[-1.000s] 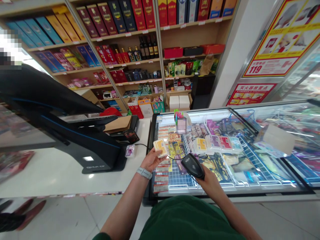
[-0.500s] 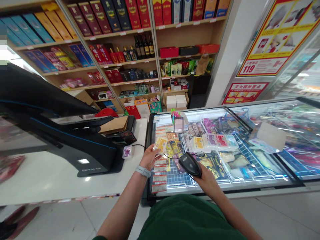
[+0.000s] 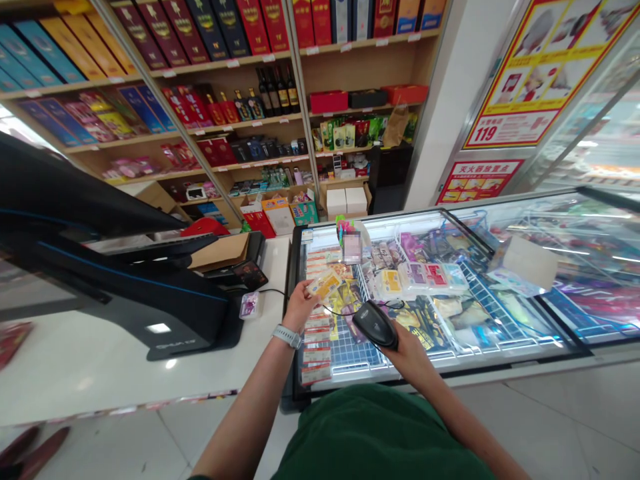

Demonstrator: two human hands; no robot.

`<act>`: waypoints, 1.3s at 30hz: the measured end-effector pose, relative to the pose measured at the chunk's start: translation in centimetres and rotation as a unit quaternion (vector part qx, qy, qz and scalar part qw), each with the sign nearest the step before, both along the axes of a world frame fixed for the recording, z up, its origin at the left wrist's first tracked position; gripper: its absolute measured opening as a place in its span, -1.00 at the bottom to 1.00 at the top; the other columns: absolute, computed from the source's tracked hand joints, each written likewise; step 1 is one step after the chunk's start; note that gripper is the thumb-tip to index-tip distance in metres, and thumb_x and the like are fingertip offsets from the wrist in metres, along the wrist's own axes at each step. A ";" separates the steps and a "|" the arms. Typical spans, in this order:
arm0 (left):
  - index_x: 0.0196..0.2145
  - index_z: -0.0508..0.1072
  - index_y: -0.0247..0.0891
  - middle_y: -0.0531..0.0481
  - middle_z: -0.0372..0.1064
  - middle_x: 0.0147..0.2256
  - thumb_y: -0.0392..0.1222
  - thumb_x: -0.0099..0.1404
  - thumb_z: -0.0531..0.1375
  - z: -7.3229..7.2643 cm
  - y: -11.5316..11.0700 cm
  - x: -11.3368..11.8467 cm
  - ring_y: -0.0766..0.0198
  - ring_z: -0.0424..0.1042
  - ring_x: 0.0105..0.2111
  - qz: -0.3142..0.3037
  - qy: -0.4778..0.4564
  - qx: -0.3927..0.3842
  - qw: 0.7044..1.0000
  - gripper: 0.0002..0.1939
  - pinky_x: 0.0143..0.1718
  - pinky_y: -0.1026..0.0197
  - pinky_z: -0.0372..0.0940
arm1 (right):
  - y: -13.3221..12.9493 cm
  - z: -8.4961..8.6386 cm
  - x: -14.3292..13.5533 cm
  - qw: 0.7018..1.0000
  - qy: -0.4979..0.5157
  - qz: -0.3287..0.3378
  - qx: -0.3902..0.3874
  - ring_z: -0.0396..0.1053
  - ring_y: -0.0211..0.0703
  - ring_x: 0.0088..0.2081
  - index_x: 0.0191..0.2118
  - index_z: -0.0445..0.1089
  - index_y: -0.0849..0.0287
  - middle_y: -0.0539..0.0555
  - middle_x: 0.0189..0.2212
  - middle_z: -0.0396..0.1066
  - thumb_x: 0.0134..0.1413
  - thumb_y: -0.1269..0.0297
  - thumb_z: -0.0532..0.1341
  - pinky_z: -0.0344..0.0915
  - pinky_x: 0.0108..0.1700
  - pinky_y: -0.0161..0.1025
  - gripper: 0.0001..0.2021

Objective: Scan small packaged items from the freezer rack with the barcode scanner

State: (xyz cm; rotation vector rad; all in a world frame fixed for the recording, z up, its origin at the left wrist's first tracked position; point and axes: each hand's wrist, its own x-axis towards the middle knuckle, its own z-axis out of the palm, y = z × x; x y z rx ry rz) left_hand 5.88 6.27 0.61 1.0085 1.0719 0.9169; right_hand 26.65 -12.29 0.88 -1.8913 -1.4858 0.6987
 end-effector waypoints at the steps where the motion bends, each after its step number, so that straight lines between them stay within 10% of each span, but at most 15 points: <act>1: -0.17 0.35 -0.26 -0.05 0.47 -0.29 -0.38 -0.08 0.34 0.0 0.1 0.1 0.27 0.46 -0.35 0.000 -0.002 0.002 1.000 -0.53 -0.31 0.22 0.36 | 0.0 0.0 0.0 1.000 0.000 0.001 0.004 0.40 -0.04 -0.17 -0.08 0.32 0.20 0.12 -0.22 0.45 -0.05 0.41 0.13 0.28 -0.14 -0.20 -0.67; 39: -0.19 0.39 -0.31 -0.14 0.53 -0.21 -0.27 -0.10 0.37 -1.5 1.4 1.0 0.18 0.50 -0.19 0.044 -0.068 0.040 0.996 -0.53 -0.17 0.17 0.34 | 2.7 0.4 -0.8 0.997 -0.047 0.007 0.064 0.36 0.00 -0.10 -0.08 0.29 0.21 0.16 -0.17 0.40 -0.08 0.46 0.12 0.25 -0.06 -0.15 -0.65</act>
